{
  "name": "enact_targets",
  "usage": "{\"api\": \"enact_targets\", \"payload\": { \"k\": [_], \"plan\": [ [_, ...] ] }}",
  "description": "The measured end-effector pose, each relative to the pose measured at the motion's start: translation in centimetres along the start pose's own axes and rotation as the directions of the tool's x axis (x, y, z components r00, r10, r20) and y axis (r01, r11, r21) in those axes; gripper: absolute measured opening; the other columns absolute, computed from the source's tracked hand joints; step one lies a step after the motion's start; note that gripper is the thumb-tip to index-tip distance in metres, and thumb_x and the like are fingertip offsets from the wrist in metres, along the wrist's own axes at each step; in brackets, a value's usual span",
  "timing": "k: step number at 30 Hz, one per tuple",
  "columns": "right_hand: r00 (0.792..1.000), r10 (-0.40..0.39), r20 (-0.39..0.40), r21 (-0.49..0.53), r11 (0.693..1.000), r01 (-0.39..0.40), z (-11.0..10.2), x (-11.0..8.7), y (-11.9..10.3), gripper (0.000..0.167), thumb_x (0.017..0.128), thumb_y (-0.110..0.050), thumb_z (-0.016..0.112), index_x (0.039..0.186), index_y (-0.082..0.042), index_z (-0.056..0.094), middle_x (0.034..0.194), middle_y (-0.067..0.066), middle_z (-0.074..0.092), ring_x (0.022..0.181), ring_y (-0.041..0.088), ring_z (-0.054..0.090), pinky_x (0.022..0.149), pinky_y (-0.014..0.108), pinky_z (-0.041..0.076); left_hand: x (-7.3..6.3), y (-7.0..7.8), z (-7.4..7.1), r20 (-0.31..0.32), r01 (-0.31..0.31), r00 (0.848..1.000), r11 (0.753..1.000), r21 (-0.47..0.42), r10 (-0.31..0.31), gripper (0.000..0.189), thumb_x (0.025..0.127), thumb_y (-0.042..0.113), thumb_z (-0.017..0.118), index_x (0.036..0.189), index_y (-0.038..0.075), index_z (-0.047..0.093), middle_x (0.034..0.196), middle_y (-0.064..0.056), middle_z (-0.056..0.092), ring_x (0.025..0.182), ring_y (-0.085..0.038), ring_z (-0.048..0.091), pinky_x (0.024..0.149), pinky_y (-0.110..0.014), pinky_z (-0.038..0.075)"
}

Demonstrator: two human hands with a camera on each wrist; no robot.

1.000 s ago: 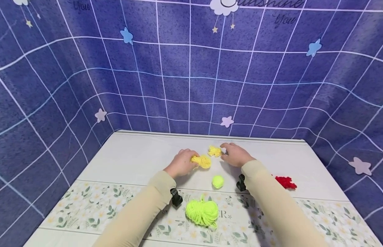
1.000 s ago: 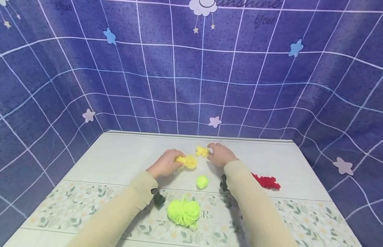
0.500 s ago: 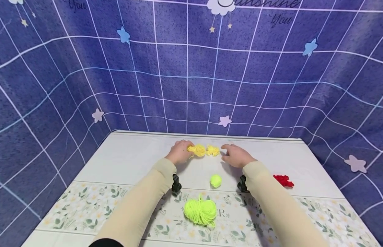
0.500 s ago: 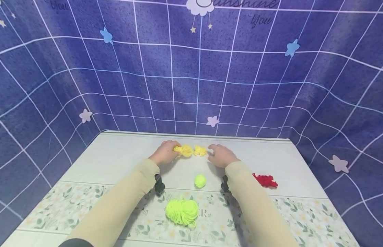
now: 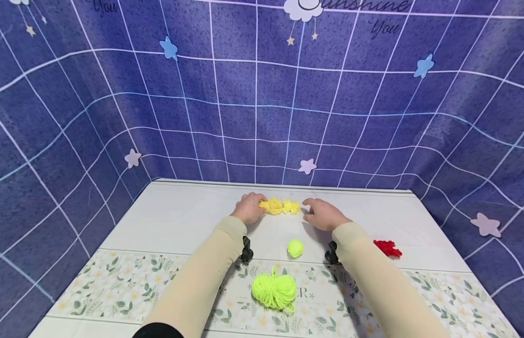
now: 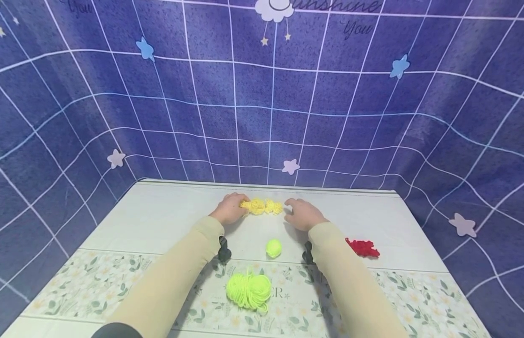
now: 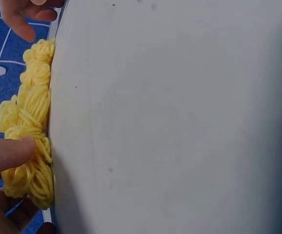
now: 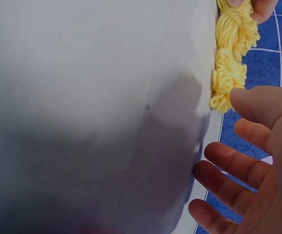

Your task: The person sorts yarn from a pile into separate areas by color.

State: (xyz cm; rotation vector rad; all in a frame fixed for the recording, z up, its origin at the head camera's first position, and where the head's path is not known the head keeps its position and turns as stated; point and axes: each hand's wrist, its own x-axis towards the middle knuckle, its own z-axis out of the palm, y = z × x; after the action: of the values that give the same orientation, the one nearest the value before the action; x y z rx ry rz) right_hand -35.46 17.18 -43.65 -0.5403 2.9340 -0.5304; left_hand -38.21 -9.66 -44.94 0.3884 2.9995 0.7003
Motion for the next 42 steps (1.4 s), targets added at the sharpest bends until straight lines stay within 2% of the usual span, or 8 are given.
{"api": "enact_targets", "payload": {
  "k": [8,12,17,21,30,34,38,42],
  "plan": [
    [1.0,-0.011,-0.022,-0.001,1.0,0.011,-0.4,-0.5,-0.3,0.051,0.098,-0.028,0.063,0.145,-0.009,0.052,0.12,0.014,0.063,0.107,0.03,0.062,0.096,0.051,0.048,-0.9,-0.4,-0.7,-0.016,-0.053,0.998,0.998,-0.015,0.053,0.043,0.095,0.028,0.069,0.136,0.017,0.062,0.137,-0.006,0.055,0.129,-0.031,0.042,0.104,-0.055,0.036],
    [0.999,-0.032,-0.028,0.005,0.999,0.032,-0.3,-0.8,-0.5,0.049,0.099,-0.029,0.063,0.144,-0.01,0.054,0.127,0.015,0.062,0.114,0.032,0.061,0.098,0.052,0.047,-1.8,-0.2,-1.4,-0.033,-0.092,0.995,0.995,-0.029,0.092,0.045,0.094,0.029,0.07,0.137,0.017,0.061,0.138,-0.007,0.053,0.13,-0.032,0.041,0.106,-0.055,0.035],
    [0.994,-0.092,-0.053,0.012,0.996,0.093,-0.2,-1.3,-0.6,0.045,0.099,-0.027,0.063,0.14,-0.009,0.057,0.124,0.015,0.062,0.11,0.031,0.062,0.096,0.052,0.049,-3.2,0.4,-2.0,-0.037,-0.148,0.988,0.989,-0.015,0.147,0.045,0.094,0.03,0.07,0.136,0.016,0.061,0.137,-0.008,0.055,0.129,-0.032,0.043,0.104,-0.055,0.037],
    [0.988,-0.141,-0.066,0.014,0.99,0.142,-0.1,-1.9,-0.6,0.043,0.099,-0.023,0.062,0.139,-0.009,0.058,0.123,0.015,0.062,0.108,0.032,0.063,0.095,0.052,0.049,-4.4,0.8,-2.0,-0.007,-0.175,0.985,0.984,0.016,0.175,0.047,0.096,0.034,0.068,0.139,0.019,0.059,0.14,-0.005,0.054,0.131,-0.03,0.042,0.105,-0.054,0.036],
    [0.981,-0.182,-0.066,0.05,0.981,0.186,-0.2,-3.7,-1.4,0.043,0.099,-0.021,0.062,0.14,-0.009,0.058,0.122,0.013,0.063,0.105,0.028,0.063,0.094,0.05,0.05,-8.0,1.2,-2.7,0.031,-0.256,0.966,0.967,0.022,0.255,0.051,0.094,0.037,0.068,0.141,0.018,0.059,0.137,-0.002,0.057,0.13,-0.028,0.047,0.107,-0.053,0.037],
    [0.981,-0.182,-0.061,0.074,0.98,0.186,-0.3,-4.8,-1.9,0.041,0.098,-0.022,0.064,0.138,-0.013,0.06,0.116,0.009,0.064,0.097,0.021,0.062,0.087,0.044,0.051,-9.6,1.2,-3.1,0.06,-0.298,0.953,0.955,-0.002,0.297,0.054,0.095,0.04,0.069,0.143,0.017,0.057,0.139,-0.002,0.057,0.13,-0.026,0.049,0.107,-0.049,0.04],
    [0.976,-0.212,-0.048,0.099,0.971,0.216,-0.1,-5.7,-2.2,0.041,0.098,-0.025,0.065,0.138,-0.016,0.06,0.105,0.0,0.061,0.087,0.013,0.057,0.079,0.037,0.049,-11.2,1.2,-3.4,0.117,-0.314,0.941,0.948,-0.056,0.318,0.056,0.096,0.045,0.067,0.145,0.02,0.055,0.138,-0.004,0.056,0.125,-0.022,0.053,0.1,-0.045,0.046],
    [0.967,-0.255,-0.022,0.144,0.956,0.255,0.1,-6.5,-2.5,0.044,0.097,-0.026,0.067,0.14,-0.015,0.06,0.095,-0.006,0.057,0.079,0.012,0.054,0.071,0.033,0.048,-12.6,1.1,-3.3,0.176,-0.33,0.922,0.937,-0.113,0.345,0.057,0.096,0.048,0.067,0.145,0.02,0.054,0.133,-0.007,0.058,0.12,-0.021,0.055,0.094,-0.044,0.049]
  ]
}}
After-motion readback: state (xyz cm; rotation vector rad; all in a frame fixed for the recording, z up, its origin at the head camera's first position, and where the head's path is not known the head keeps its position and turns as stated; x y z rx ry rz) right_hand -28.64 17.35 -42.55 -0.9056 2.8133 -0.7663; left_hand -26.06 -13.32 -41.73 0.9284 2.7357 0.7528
